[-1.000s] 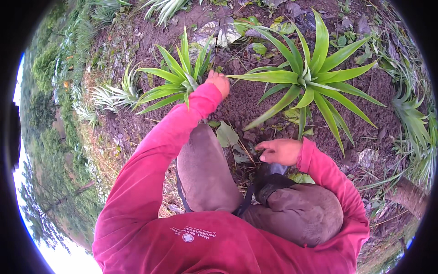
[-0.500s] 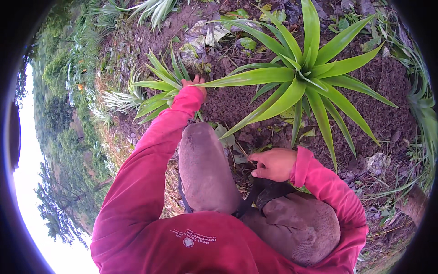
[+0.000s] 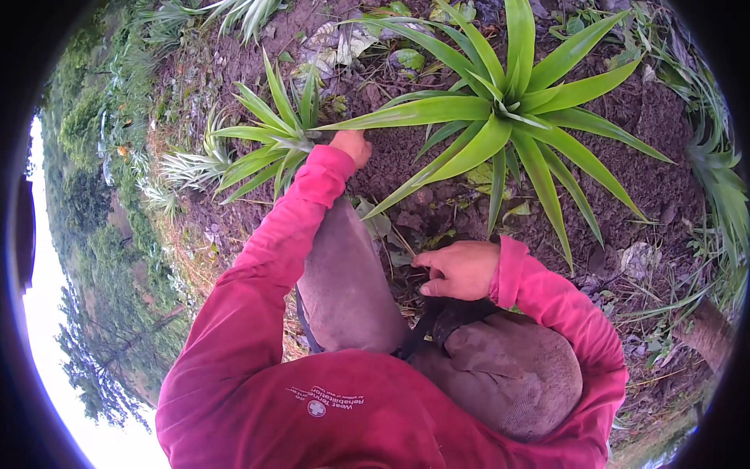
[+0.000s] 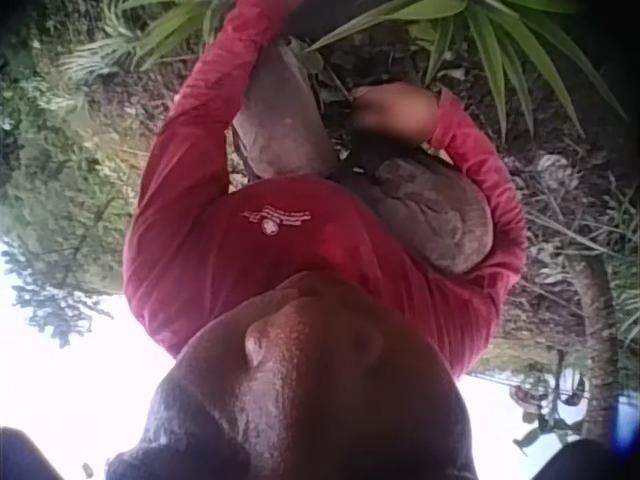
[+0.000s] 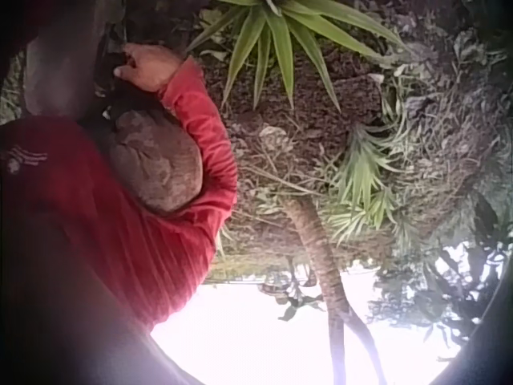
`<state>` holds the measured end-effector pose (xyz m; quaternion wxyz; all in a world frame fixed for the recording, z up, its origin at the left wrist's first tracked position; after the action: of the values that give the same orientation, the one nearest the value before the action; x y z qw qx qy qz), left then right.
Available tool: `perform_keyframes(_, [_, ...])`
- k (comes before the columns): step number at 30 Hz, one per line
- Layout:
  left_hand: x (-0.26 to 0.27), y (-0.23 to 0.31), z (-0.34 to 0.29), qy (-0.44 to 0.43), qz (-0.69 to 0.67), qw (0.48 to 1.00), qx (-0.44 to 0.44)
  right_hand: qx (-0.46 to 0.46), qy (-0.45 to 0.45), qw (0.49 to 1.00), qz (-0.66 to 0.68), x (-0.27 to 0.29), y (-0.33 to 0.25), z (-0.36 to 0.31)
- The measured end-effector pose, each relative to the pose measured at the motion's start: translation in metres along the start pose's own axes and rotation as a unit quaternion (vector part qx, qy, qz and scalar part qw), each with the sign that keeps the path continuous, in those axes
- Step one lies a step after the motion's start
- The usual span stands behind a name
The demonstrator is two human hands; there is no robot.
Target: The person picks up pineapple crowns from the ground and plants one into the soil by hand.
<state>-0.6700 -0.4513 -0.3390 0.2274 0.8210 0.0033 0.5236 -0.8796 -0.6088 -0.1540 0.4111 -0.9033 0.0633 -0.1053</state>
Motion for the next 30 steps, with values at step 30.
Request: perform_keyframes(30, [0.026,0.116,-0.131,-0.110,-0.226,0.958,-0.141,-0.035,-0.014,0.995,0.098,-0.004,-0.001,0.008])
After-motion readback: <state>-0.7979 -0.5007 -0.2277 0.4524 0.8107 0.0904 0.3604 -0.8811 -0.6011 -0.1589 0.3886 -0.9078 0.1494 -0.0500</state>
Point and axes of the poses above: each hand's wrist, its own z-axis towards the middle knuckle, its own x-axis out of the back of the hand, y = z × x, the point moved 8 cm from there along z, towards the middle knuckle, and after that the axes turned 3 degrees about -x, right-handed, at the moved point
